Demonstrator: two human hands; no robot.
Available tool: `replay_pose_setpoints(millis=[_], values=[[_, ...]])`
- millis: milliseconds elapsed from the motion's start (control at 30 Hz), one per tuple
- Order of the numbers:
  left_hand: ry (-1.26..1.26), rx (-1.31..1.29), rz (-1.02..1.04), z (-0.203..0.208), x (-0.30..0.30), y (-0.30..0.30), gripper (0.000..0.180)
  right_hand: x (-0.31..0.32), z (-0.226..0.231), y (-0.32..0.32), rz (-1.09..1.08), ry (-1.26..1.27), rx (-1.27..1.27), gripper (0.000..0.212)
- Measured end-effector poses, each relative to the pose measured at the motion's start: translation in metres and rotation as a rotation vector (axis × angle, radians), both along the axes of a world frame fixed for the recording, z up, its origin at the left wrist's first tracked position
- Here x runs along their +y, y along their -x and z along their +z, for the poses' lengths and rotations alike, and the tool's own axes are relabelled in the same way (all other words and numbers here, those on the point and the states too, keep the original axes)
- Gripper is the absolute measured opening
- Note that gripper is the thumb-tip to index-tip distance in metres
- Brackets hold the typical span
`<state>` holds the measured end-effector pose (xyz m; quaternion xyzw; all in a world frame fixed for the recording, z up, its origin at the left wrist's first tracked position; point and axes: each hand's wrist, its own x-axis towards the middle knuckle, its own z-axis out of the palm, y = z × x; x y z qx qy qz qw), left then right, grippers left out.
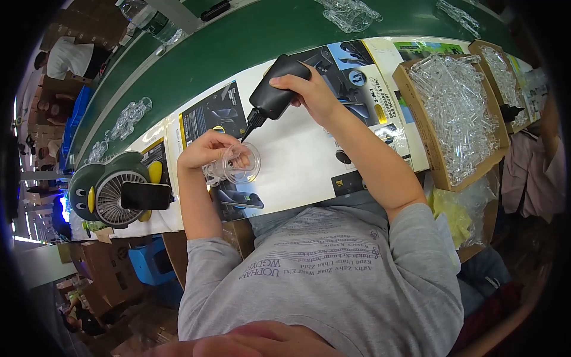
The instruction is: Assembling and packaging plastic components on a production line.
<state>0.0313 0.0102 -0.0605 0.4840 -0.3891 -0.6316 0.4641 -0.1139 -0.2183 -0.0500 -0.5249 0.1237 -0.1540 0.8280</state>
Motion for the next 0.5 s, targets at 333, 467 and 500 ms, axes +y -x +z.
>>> replay_pose_setpoints(millis=[333,467,500], values=[[-0.018,-0.009,-0.004,0.0018,0.0012,0.0007,0.029,0.0016,0.0005,0.0017,-0.002,0.027,-0.013,0.020],[0.019,-0.047,0.018,0.0000,0.0069,-0.0048,0.034,0.0004,0.0017,0.0016,-0.001,0.074,-0.008,0.021],[0.018,-0.049,0.023,-0.0008,0.0090,-0.0052,0.034,0.0012,0.0014,0.0009,-0.011,0.076,0.013,0.021]])
